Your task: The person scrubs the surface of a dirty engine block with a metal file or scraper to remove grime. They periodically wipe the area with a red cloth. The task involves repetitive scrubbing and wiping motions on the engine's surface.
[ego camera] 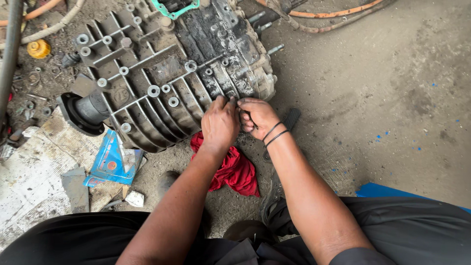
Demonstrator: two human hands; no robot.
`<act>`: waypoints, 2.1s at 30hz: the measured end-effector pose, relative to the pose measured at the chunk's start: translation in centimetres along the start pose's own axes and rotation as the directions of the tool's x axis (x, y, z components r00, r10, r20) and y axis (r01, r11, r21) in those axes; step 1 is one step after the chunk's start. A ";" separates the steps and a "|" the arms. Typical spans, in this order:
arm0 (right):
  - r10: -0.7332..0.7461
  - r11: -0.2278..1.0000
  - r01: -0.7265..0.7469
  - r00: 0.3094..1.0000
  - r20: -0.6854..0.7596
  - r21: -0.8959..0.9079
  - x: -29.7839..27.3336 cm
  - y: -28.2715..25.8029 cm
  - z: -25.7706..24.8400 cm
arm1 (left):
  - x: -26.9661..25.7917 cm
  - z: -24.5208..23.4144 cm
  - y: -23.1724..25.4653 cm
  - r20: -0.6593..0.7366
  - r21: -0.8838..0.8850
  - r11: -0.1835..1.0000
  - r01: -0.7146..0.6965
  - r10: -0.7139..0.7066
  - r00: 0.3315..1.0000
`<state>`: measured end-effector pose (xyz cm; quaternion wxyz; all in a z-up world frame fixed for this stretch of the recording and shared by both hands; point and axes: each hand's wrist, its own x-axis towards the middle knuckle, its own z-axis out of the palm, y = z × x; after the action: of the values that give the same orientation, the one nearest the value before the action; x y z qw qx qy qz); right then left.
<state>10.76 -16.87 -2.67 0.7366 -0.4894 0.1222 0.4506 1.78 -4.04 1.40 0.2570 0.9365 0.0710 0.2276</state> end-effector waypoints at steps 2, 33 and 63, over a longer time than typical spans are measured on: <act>0.014 1.000 -0.014 0.999 0.032 0.017 0.3 0.2 -0.2 | -0.6 0.0 0.2 0.009 0.008 0.999 0.046 -0.046 0.999; -0.110 0.973 0.101 0.993 0.032 0.209 1.5 3.8 1.0 | -0.1 -0.4 -1.1 0.091 -0.006 1.000 0.004 -0.004 0.996; -0.208 0.971 0.223 0.965 -0.161 0.082 1.9 5.6 1.9 | 0.2 -1.1 -1.0 0.140 -0.024 0.999 -0.029 0.032 0.990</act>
<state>6.96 -13.68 -6.32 0.7933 -0.4952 0.1463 0.3227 1.43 -2.63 1.76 0.2682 0.9483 0.0357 0.1657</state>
